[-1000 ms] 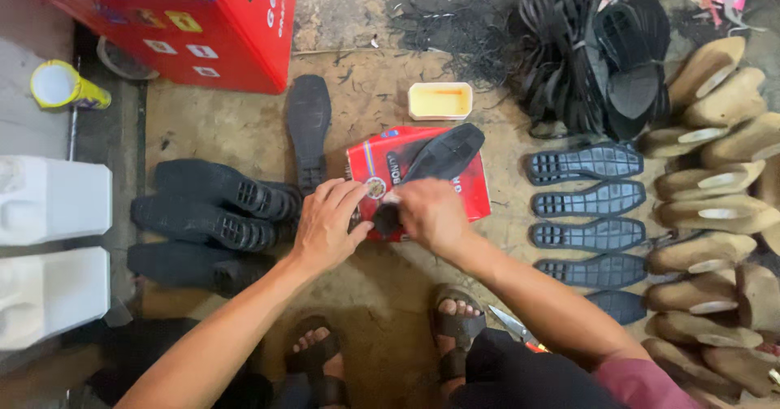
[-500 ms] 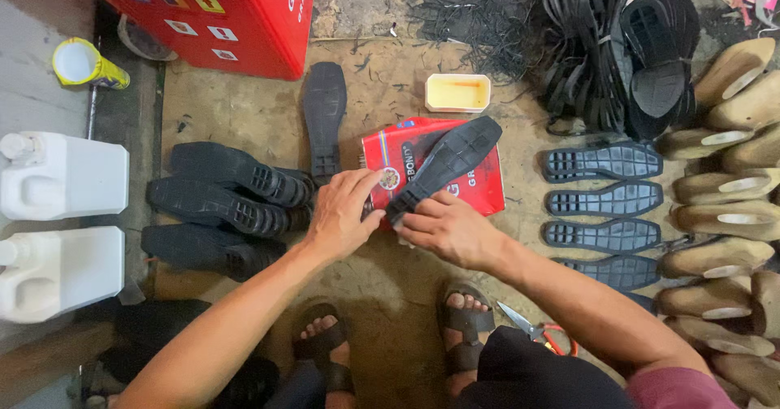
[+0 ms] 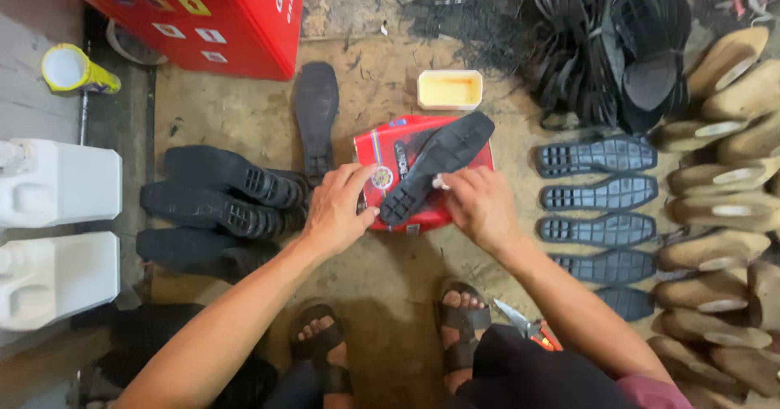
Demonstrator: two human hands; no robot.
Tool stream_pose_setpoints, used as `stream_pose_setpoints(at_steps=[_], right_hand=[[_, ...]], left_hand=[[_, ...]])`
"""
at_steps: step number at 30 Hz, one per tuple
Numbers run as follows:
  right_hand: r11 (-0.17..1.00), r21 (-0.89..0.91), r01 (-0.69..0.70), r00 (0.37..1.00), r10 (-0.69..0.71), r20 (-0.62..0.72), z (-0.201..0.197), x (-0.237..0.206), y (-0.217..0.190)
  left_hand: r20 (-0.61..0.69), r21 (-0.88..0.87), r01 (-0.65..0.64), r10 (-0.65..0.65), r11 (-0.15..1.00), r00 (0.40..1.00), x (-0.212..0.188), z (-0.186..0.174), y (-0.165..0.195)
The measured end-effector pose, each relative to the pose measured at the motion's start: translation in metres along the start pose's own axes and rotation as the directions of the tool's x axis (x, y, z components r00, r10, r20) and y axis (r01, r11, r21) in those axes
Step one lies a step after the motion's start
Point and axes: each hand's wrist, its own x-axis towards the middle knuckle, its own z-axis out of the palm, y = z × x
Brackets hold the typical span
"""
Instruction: The person sits on the floor of a shoe workshop and applies glue from a red tin onto the underside of rubber shoe soles using a small applicator. They coat the sole surface, set the finished sole aside with completed pairs, and pick up the next sole to repeat the process.
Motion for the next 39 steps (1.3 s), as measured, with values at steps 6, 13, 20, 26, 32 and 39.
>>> stream_pose_setpoints(at_steps=[6,13,20,26,32,39], right_hand=[[0.989,0.055,0.140,0.986,-0.144,0.088,0.025,0.022,-0.015],[0.979,-0.110,-0.173,0.982,0.163,-0.096,-0.015,0.068,0.070],[0.963,-0.252,-0.092,0.983,0.048,-0.178,-0.026,0.053,0.079],[0.971,-0.096,-0.220,0.934,0.181,-0.308,-0.033,0.037,0.087],[0.982,0.105,-0.159,0.969,0.176,-0.174,0.016,-0.017,0.024],[0.270,0.819,-0.506,0.575,0.814,0.087,0.014,-0.039,0.029]], left_hand=[[0.057,-0.024,0.057,-0.055,0.998,0.997,0.013,-0.004,-0.001],[0.080,0.009,0.059,-0.060,0.998,0.995,0.012,-0.008,0.003],[0.101,0.014,0.076,-0.077,0.997,0.992,0.013,-0.008,0.002],[0.066,0.043,0.048,-0.051,0.998,0.997,0.012,-0.006,0.000],[0.062,0.138,-0.045,0.037,0.989,0.997,0.007,-0.009,0.004],[0.058,0.262,-0.341,0.338,0.903,0.939,0.003,-0.005,0.030]])
